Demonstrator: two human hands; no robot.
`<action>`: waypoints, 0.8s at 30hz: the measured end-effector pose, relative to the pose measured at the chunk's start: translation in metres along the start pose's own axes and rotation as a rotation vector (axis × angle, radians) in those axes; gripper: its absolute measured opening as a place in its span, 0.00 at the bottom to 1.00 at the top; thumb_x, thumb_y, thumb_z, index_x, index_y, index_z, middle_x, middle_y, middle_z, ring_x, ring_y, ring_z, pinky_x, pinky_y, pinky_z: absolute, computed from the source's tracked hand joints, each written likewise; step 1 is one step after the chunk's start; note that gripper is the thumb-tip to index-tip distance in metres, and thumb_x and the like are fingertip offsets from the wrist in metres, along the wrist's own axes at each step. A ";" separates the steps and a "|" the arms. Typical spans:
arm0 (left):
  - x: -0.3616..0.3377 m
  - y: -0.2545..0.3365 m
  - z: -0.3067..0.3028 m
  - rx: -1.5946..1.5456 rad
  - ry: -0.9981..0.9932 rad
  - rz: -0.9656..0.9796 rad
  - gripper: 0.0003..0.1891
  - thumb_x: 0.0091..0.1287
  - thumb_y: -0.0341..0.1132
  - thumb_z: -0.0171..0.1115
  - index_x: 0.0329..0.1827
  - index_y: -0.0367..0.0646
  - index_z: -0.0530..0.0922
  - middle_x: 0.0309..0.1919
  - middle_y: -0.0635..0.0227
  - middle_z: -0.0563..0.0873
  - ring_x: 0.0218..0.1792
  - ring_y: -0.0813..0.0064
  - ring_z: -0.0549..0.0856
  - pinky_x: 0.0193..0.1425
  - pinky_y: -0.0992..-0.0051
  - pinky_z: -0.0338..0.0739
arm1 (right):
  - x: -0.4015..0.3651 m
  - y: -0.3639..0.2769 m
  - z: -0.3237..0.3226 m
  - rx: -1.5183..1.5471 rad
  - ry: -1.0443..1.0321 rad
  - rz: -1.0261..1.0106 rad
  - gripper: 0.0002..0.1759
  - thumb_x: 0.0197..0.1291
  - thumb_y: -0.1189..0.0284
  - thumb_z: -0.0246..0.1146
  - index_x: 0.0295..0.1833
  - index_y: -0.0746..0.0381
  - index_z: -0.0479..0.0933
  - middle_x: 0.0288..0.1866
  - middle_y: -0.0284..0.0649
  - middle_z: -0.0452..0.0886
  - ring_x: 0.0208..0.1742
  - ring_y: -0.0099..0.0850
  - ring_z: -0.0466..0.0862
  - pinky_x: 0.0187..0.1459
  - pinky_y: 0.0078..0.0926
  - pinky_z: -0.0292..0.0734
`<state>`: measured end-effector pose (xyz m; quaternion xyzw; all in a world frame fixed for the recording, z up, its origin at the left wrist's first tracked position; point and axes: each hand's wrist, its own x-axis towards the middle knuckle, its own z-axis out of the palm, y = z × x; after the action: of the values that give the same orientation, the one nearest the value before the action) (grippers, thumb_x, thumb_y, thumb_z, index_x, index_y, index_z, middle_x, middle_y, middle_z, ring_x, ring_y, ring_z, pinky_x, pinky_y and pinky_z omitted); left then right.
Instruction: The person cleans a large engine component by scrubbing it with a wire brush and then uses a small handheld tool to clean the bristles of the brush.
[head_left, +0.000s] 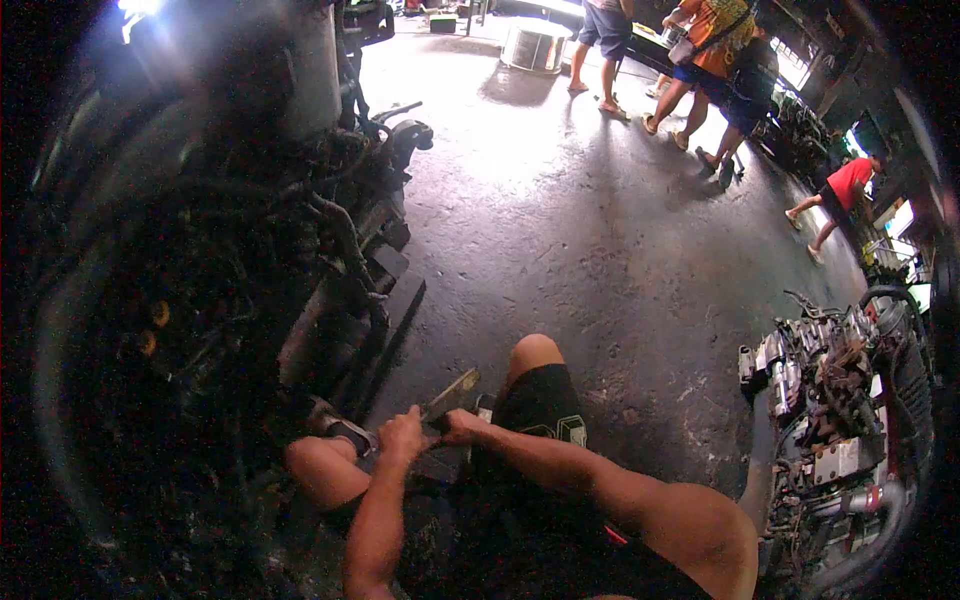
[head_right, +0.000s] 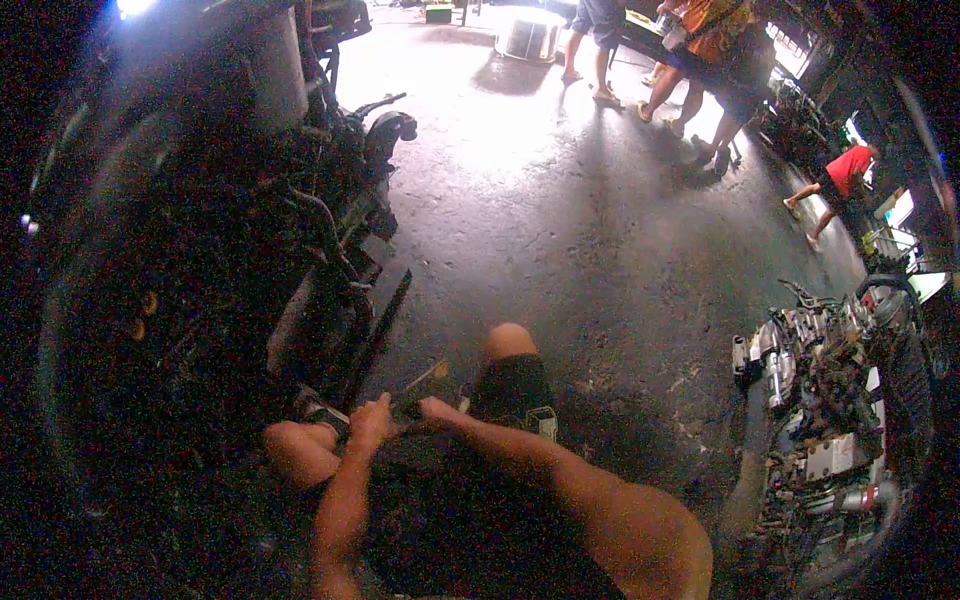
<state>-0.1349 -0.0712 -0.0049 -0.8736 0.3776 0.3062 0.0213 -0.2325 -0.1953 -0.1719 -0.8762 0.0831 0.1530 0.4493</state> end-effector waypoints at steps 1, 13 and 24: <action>0.001 0.000 0.001 0.001 0.001 0.000 0.30 0.48 0.50 0.71 0.50 0.45 0.70 0.44 0.52 0.83 0.48 0.51 0.82 0.50 0.56 0.75 | 0.009 0.017 0.011 -0.070 -0.040 0.017 0.29 0.45 0.52 0.67 0.46 0.64 0.76 0.37 0.52 0.81 0.38 0.47 0.81 0.38 0.41 0.73; 0.004 -0.002 0.008 0.007 0.014 -0.007 0.26 0.52 0.49 0.68 0.49 0.46 0.71 0.43 0.53 0.83 0.48 0.51 0.81 0.51 0.55 0.75 | -0.005 0.008 0.006 0.060 0.037 -0.046 0.27 0.45 0.54 0.67 0.43 0.66 0.77 0.35 0.52 0.81 0.37 0.45 0.82 0.38 0.40 0.73; 0.003 -0.001 0.006 0.012 0.034 -0.008 0.20 0.55 0.41 0.64 0.48 0.45 0.71 0.42 0.51 0.83 0.47 0.49 0.81 0.50 0.55 0.75 | 0.014 0.031 0.028 -0.009 0.035 -0.071 0.29 0.45 0.52 0.68 0.46 0.65 0.77 0.37 0.51 0.82 0.39 0.42 0.83 0.40 0.37 0.74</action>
<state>-0.1362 -0.0704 -0.0117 -0.8799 0.3765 0.2891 0.0215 -0.2335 -0.1907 -0.2152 -0.8833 0.0594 0.1220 0.4488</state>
